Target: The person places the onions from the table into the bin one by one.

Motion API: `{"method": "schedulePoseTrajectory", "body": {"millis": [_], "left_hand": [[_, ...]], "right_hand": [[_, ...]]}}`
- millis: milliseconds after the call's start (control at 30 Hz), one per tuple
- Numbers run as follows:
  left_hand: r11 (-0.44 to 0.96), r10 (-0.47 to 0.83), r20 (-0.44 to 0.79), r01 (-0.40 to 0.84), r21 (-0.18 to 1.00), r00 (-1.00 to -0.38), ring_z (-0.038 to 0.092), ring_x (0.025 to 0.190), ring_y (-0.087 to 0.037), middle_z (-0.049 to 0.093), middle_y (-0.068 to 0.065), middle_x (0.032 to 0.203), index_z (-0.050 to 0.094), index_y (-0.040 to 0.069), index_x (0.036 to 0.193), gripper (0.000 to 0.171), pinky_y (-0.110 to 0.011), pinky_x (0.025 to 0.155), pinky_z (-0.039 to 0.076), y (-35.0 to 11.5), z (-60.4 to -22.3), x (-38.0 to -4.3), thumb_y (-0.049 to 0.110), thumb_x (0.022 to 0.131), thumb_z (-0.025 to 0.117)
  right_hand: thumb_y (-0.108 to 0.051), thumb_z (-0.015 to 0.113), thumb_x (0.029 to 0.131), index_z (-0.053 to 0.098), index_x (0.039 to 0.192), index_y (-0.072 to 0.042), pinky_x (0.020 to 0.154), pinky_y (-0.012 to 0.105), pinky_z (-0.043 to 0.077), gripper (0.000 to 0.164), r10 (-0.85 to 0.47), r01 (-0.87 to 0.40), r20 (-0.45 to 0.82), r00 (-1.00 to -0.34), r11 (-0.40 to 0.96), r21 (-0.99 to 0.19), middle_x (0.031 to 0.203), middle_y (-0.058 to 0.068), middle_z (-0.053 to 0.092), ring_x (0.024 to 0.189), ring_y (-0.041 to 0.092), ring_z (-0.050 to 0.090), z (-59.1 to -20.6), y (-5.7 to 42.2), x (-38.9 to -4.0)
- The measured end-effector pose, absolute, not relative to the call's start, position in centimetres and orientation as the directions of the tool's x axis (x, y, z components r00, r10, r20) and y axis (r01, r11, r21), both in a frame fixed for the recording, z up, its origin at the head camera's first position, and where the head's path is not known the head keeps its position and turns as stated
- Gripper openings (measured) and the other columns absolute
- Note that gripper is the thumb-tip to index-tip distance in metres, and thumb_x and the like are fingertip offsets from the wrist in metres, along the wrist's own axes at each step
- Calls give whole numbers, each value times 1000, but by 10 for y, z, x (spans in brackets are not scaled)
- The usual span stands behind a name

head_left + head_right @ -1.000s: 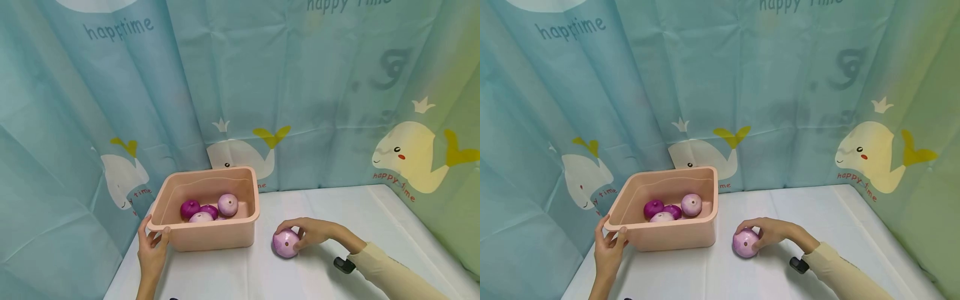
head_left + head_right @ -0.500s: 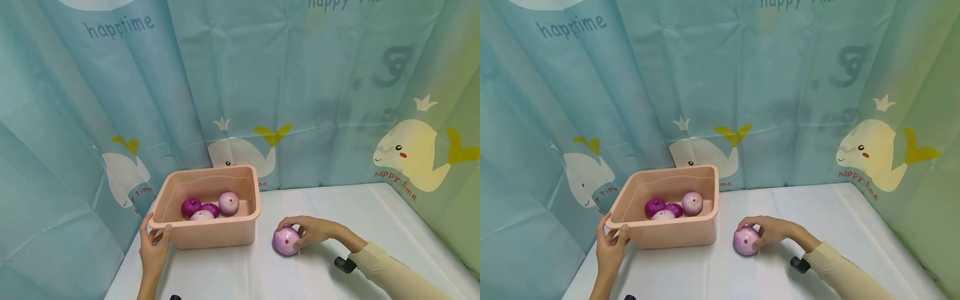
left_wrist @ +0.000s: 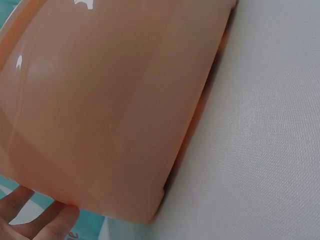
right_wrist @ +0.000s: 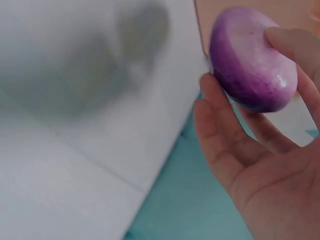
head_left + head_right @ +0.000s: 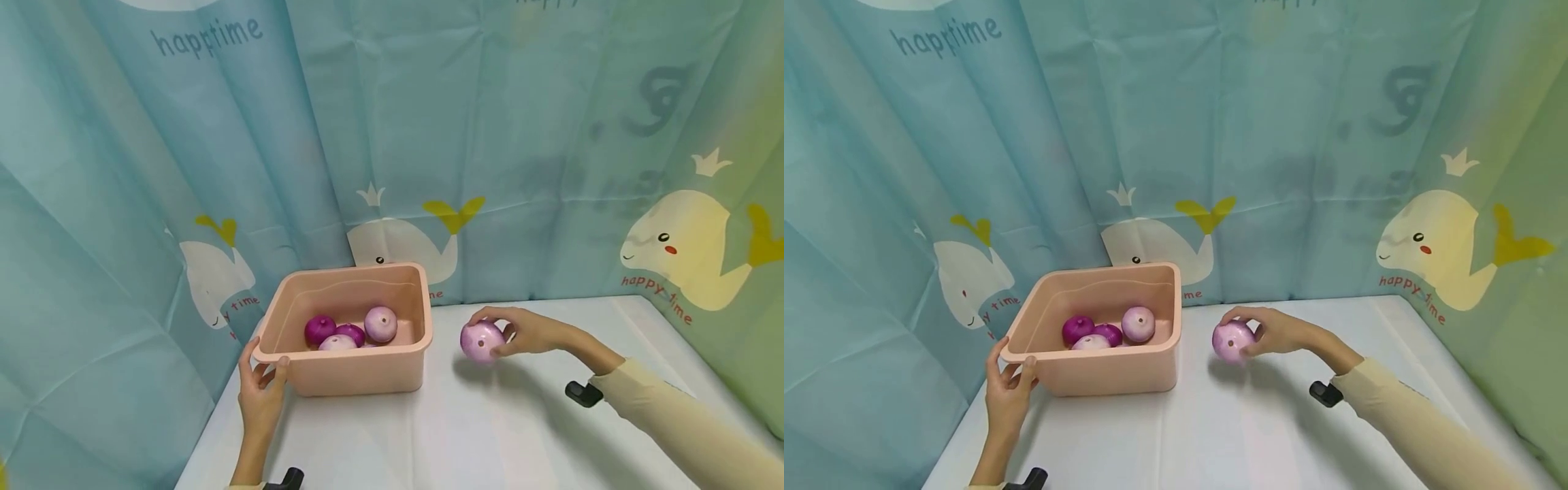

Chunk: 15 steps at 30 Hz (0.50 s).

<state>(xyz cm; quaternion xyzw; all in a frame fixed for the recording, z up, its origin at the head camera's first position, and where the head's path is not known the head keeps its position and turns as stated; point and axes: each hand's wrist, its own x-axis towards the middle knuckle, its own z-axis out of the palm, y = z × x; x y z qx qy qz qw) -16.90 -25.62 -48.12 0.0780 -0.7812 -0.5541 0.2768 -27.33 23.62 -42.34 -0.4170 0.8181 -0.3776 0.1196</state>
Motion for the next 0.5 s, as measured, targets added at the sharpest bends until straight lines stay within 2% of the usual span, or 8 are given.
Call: {"method": "schedulePoseTrajectory", "body": {"millis": [267,500], "left_hand": [[370,-425,334,176,912,-841,55,123,-29,40,-17,158,30,28,160,69,-3,81,46,-257,-483,-170,24,102,66],[373,-428,331,169,912,-841,55,125,-33,40,-15,159,30,29,160,69,-4,81,46,-258,-483,-170,25,102,67]], "right_hand": [[-5,81,86,62,135,-11,78,35,60,53,-666,-643,258,-700,429,-635,133,13,60,98,24,65,-375,244,-291],[-5,82,86,59,137,-8,78,35,61,56,-574,-642,343,-744,470,-606,134,15,59,93,24,68,-336,246,-305]]}}
